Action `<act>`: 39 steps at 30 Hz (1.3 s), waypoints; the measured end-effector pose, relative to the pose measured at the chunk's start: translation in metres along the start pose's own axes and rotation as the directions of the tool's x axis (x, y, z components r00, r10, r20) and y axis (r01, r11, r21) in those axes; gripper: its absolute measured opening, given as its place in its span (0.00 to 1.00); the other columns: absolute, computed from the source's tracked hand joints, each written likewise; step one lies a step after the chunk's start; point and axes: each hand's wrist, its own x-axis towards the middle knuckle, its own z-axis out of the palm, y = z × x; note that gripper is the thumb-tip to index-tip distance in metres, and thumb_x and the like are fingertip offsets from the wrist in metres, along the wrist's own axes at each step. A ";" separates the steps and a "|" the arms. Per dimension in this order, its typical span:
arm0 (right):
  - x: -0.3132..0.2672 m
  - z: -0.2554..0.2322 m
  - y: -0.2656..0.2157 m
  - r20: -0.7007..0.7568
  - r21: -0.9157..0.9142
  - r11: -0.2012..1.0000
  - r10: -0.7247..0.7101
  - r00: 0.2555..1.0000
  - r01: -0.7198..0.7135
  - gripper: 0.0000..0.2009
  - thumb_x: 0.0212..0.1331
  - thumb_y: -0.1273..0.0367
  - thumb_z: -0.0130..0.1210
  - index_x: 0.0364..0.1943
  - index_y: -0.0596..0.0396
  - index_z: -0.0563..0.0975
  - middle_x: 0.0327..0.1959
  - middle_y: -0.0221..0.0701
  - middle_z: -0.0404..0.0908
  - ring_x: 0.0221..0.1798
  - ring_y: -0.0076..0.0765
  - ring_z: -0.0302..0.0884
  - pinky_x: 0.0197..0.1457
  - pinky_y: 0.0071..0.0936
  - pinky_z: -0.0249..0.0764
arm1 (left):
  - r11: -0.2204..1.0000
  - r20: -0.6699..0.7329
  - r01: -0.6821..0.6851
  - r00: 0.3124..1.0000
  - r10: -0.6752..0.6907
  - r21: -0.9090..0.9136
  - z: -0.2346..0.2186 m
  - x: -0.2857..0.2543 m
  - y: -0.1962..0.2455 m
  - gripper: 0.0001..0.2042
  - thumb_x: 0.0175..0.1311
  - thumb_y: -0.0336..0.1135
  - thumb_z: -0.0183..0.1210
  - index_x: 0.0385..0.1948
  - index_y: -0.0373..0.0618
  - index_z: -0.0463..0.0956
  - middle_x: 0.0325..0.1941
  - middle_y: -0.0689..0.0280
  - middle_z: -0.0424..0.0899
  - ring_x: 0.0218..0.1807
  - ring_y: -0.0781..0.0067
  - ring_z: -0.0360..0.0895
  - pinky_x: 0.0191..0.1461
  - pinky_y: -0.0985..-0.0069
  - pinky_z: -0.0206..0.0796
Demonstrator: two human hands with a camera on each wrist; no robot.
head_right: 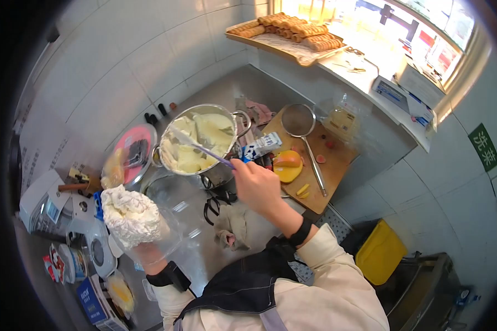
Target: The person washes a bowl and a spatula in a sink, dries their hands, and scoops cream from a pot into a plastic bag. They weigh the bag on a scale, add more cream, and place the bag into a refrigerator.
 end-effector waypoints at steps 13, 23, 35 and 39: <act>0.058 0.061 0.215 0.116 0.298 0.711 0.635 0.764 -0.637 0.18 0.51 0.59 0.52 0.34 0.62 0.78 0.31 0.47 0.79 0.39 0.49 0.78 0.44 0.37 0.71 | 0.998 0.037 0.049 0.998 -0.048 -0.032 0.006 0.022 -0.005 0.29 0.63 0.49 0.44 0.63 0.48 0.49 0.67 0.64 0.51 0.67 0.62 0.49 0.70 0.66 0.38; 0.084 0.084 0.188 0.492 -0.010 0.680 0.642 0.588 -0.733 0.29 0.43 0.52 0.60 0.40 0.67 0.75 0.40 0.50 0.77 0.43 0.46 0.77 0.46 0.33 0.71 | 0.995 0.124 0.103 0.987 -0.103 0.007 0.018 0.026 -0.001 0.28 0.62 0.48 0.45 0.62 0.48 0.51 0.66 0.64 0.53 0.66 0.62 0.51 0.68 0.66 0.41; 0.050 0.078 0.106 0.154 0.024 0.847 0.521 0.840 -0.530 0.21 0.45 0.65 0.59 0.39 0.61 0.63 0.34 0.51 0.75 0.38 0.55 0.75 0.41 0.41 0.70 | 0.987 0.098 0.128 0.986 -0.137 0.099 0.024 0.046 0.005 0.27 0.62 0.47 0.47 0.61 0.47 0.53 0.64 0.64 0.56 0.64 0.62 0.54 0.67 0.67 0.44; 0.034 0.060 0.094 0.029 0.031 0.875 0.482 0.876 -0.483 0.20 0.43 0.66 0.58 0.39 0.57 0.64 0.34 0.46 0.74 0.37 0.54 0.74 0.38 0.44 0.70 | 0.981 0.084 0.147 0.984 -0.158 0.124 0.034 0.042 0.002 0.27 0.61 0.47 0.47 0.61 0.47 0.53 0.64 0.64 0.57 0.64 0.62 0.55 0.66 0.67 0.44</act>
